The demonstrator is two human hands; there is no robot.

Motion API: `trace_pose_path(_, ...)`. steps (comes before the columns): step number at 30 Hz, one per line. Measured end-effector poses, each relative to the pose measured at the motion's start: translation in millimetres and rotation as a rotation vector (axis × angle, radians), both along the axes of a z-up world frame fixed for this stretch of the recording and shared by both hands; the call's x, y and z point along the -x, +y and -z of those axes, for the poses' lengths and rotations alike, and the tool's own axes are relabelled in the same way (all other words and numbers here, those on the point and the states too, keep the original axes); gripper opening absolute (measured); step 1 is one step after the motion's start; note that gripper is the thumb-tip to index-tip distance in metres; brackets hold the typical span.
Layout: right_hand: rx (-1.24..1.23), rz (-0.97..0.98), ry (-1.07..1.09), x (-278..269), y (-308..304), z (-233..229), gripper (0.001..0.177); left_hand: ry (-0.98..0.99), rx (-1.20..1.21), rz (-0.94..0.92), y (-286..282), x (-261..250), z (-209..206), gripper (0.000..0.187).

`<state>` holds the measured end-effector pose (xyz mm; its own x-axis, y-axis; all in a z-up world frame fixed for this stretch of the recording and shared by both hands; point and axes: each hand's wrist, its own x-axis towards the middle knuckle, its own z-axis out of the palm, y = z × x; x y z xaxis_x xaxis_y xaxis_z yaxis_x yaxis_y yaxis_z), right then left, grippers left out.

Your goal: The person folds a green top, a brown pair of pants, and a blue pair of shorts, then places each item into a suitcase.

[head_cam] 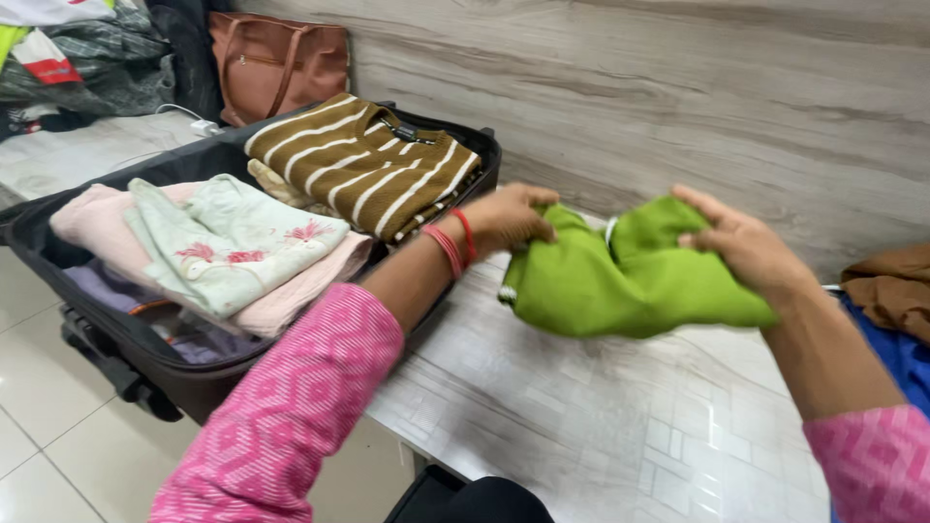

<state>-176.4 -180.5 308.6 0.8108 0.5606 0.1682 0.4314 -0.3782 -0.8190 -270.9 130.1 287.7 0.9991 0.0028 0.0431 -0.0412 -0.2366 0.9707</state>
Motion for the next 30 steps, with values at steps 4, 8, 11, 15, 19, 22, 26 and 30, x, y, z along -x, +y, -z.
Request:
trace_pose_path(4,-0.241,-0.268,-0.312,31,112,-114,0.062,-0.338,0.002,-0.130,104,93,-116,0.059)
trace_pose_path(8,-0.558,-0.235,0.153,71,232,-156,0.031,-0.443,0.159,-0.372,178,210,-175,0.036)
trace_pose_path(11,-0.426,-0.423,-0.175,89,318,-136,0.037,-0.402,-0.150,-0.561,197,278,-167,0.060)
trace_pose_path(15,0.206,-0.306,-0.503,118,373,-50,0.077,0.285,-0.484,-0.621,183,330,-115,0.062)
trace_pose_path(19,0.321,-0.414,-0.766,142,384,0,0.069,0.611,-1.394,-0.769,183,343,-102,0.042)
trace_pose_path(22,0.273,-0.543,-0.787,170,404,19,0.075,0.041,-1.425,-0.815,204,303,-87,0.045)
trace_pose_path(26,0.478,-0.588,-0.663,207,419,40,0.078,0.179,-1.577,-0.595,234,212,-53,0.044)
trace_pose_path(30,0.454,-0.581,-0.590,200,411,49,0.079,0.525,-1.283,-0.611,286,207,0,0.058)
